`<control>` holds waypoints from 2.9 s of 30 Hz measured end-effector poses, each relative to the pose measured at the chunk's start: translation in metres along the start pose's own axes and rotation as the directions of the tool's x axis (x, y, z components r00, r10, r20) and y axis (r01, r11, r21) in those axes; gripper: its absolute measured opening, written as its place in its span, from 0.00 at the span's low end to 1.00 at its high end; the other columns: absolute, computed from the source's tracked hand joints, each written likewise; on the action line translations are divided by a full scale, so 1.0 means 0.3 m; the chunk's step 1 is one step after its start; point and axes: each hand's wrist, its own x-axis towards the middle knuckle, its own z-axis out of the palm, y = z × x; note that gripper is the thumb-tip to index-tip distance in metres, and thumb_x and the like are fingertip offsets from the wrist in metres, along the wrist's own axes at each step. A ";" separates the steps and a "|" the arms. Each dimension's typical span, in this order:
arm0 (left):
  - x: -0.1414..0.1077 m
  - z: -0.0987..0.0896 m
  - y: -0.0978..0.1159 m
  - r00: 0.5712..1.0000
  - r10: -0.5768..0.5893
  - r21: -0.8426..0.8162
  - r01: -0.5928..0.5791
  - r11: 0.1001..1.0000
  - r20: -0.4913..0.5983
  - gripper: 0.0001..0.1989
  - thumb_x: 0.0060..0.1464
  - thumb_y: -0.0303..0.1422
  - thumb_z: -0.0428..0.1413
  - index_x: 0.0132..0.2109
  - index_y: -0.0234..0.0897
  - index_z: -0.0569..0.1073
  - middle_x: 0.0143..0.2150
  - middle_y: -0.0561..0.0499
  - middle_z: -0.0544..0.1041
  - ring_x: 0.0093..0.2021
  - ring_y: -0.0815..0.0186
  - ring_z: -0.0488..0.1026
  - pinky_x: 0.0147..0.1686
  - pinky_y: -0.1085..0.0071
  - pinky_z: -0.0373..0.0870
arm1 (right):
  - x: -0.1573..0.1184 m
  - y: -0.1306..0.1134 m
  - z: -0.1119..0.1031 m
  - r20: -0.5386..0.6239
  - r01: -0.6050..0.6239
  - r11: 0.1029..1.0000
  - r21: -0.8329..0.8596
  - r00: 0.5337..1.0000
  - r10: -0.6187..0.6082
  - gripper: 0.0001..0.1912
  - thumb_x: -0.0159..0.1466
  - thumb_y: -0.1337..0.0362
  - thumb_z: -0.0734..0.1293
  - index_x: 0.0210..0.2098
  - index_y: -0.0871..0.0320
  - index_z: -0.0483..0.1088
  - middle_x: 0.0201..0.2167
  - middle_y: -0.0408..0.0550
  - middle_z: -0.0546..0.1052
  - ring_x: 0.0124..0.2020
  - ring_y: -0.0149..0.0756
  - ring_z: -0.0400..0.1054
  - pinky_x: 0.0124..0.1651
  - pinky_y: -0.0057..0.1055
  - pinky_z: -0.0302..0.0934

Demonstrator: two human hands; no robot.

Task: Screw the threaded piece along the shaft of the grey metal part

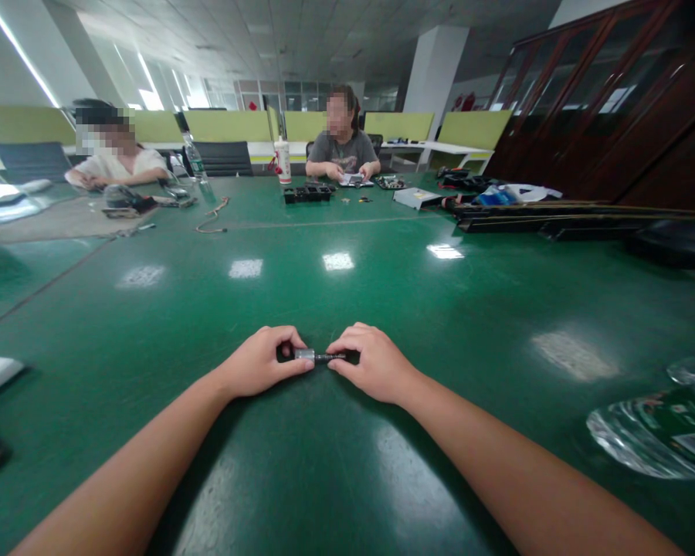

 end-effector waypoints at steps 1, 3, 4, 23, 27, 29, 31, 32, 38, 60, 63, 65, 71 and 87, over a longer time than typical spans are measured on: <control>0.000 0.000 0.000 1.000 -0.003 -0.001 0.003 1.000 -0.002 0.16 0.57 0.46 0.58 0.38 0.37 0.76 0.31 0.52 0.77 0.32 0.65 0.72 0.33 0.72 0.65 | 0.000 0.002 -0.001 -0.001 0.000 1.000 0.001 1.000 0.000 0.05 0.60 0.66 0.72 0.37 0.55 0.79 0.35 0.45 0.80 0.39 0.37 0.68 0.45 0.35 0.59; 0.000 0.001 -0.001 1.000 -0.006 -0.001 0.006 1.000 -0.003 0.16 0.56 0.47 0.58 0.38 0.37 0.76 0.31 0.52 0.77 0.32 0.65 0.72 0.33 0.72 0.65 | 0.000 0.004 -0.002 -0.001 -0.001 1.000 0.003 1.000 0.001 0.05 0.60 0.66 0.72 0.37 0.55 0.79 0.35 0.45 0.80 0.38 0.36 0.68 0.45 0.35 0.59; 0.000 0.001 -0.001 1.000 -0.006 -0.002 0.006 1.000 -0.002 0.16 0.56 0.47 0.58 0.38 0.37 0.76 0.31 0.52 0.77 0.32 0.65 0.72 0.33 0.72 0.65 | -0.001 0.005 -0.002 -0.001 0.000 1.000 0.000 1.000 0.000 0.05 0.60 0.66 0.72 0.37 0.54 0.79 0.35 0.45 0.80 0.38 0.36 0.68 0.45 0.35 0.59; 0.003 0.003 -0.002 1.000 -0.022 -0.006 0.022 1.000 -0.012 0.16 0.57 0.47 0.58 0.38 0.37 0.76 0.30 0.52 0.76 0.32 0.64 0.72 0.32 0.71 0.64 | -0.008 0.018 -0.022 -0.009 -0.001 0.999 -0.042 1.000 0.001 0.04 0.61 0.66 0.72 0.36 0.55 0.79 0.34 0.46 0.80 0.38 0.36 0.68 0.44 0.35 0.59; 0.002 0.002 0.001 0.999 -0.032 -0.015 0.032 0.999 -0.009 0.17 0.57 0.47 0.58 0.39 0.37 0.76 0.31 0.52 0.76 0.32 0.64 0.72 0.32 0.71 0.64 | -0.007 0.026 -0.040 0.010 -0.016 0.999 -0.045 1.000 0.016 0.04 0.61 0.66 0.72 0.36 0.55 0.79 0.34 0.45 0.80 0.38 0.36 0.69 0.44 0.34 0.60; 0.001 0.001 0.002 0.999 -0.035 -0.017 0.035 0.999 -0.005 0.17 0.57 0.47 0.58 0.39 0.37 0.76 0.31 0.52 0.76 0.32 0.64 0.72 0.32 0.71 0.65 | -0.007 0.029 -0.050 0.026 -0.026 0.998 -0.054 0.999 0.027 0.05 0.61 0.66 0.72 0.37 0.54 0.79 0.33 0.45 0.80 0.38 0.36 0.69 0.44 0.34 0.60; 0.000 0.001 0.002 0.999 -0.038 -0.020 0.037 0.999 -0.003 0.17 0.57 0.47 0.58 0.39 0.37 0.76 0.32 0.52 0.76 0.32 0.64 0.72 0.33 0.71 0.65 | -0.007 0.033 -0.060 0.029 -0.048 0.995 -0.085 0.998 0.050 0.05 0.60 0.66 0.72 0.37 0.54 0.79 0.33 0.45 0.80 0.38 0.36 0.69 0.44 0.35 0.60; 0.000 0.000 0.001 0.999 -0.038 -0.022 0.038 0.999 -0.002 0.16 0.57 0.47 0.58 0.39 0.37 0.76 0.32 0.52 0.76 0.33 0.64 0.72 0.33 0.71 0.65 | -0.007 0.035 -0.064 0.023 -0.068 0.992 -0.106 0.997 0.071 0.05 0.60 0.66 0.72 0.37 0.54 0.80 0.33 0.45 0.80 0.38 0.37 0.69 0.44 0.35 0.60; -0.002 -0.001 -0.001 0.999 -0.045 -0.024 0.045 0.999 -0.002 0.17 0.57 0.47 0.58 0.39 0.36 0.75 0.32 0.51 0.76 0.33 0.64 0.73 0.33 0.71 0.65 | -0.006 0.042 -0.079 -0.015 -0.142 0.980 -0.141 0.990 0.141 0.04 0.59 0.66 0.72 0.36 0.54 0.80 0.34 0.45 0.79 0.38 0.37 0.69 0.43 0.35 0.60; 0.001 0.002 -0.010 1.000 -0.005 0.020 0.005 1.000 0.011 0.14 0.53 0.42 0.62 0.40 0.37 0.75 0.32 0.53 0.75 0.33 0.65 0.73 0.35 0.71 0.64 | -0.003 -0.024 0.007 0.026 -0.047 0.996 0.077 0.999 0.045 0.13 0.59 0.73 0.71 0.43 0.56 0.78 0.35 0.45 0.79 0.36 0.34 0.70 0.43 0.31 0.62; 0.001 0.001 -0.006 1.000 -0.008 0.033 0.008 0.999 0.017 0.14 0.53 0.42 0.62 0.41 0.38 0.75 0.32 0.54 0.75 0.33 0.65 0.72 0.34 0.71 0.64 | -0.005 -0.018 0.005 0.027 -0.004 0.999 0.037 1.000 0.003 0.10 0.59 0.71 0.71 0.40 0.56 0.78 0.35 0.45 0.80 0.38 0.36 0.69 0.43 0.33 0.60; 0.000 0.000 -0.004 1.000 -0.006 0.044 0.005 0.999 0.016 0.14 0.52 0.42 0.62 0.40 0.38 0.75 0.31 0.54 0.75 0.33 0.65 0.72 0.34 0.71 0.64 | -0.005 -0.014 0.005 0.027 0.005 1.000 0.025 1.000 -0.006 0.09 0.60 0.71 0.71 0.40 0.56 0.78 0.35 0.45 0.80 0.39 0.36 0.69 0.44 0.34 0.60; 0.000 0.006 0.006 1.000 0.004 0.059 -0.004 0.998 0.001 0.14 0.51 0.42 0.63 0.39 0.37 0.74 0.31 0.53 0.75 0.33 0.65 0.72 0.34 0.71 0.63 | -0.001 -0.014 0.009 0.029 0.016 1.000 0.015 0.999 -0.016 0.08 0.61 0.70 0.71 0.40 0.56 0.78 0.37 0.46 0.80 0.40 0.37 0.68 0.45 0.35 0.59; 0.001 0.010 0.009 1.000 0.004 0.089 -0.002 0.996 -0.020 0.14 0.52 0.44 0.61 0.38 0.37 0.74 0.32 0.53 0.76 0.33 0.64 0.71 0.34 0.71 0.63 | 0.003 -0.018 0.009 0.030 0.019 1.000 0.014 0.999 -0.020 0.08 0.60 0.69 0.72 0.40 0.55 0.78 0.37 0.45 0.80 0.41 0.36 0.68 0.46 0.35 0.60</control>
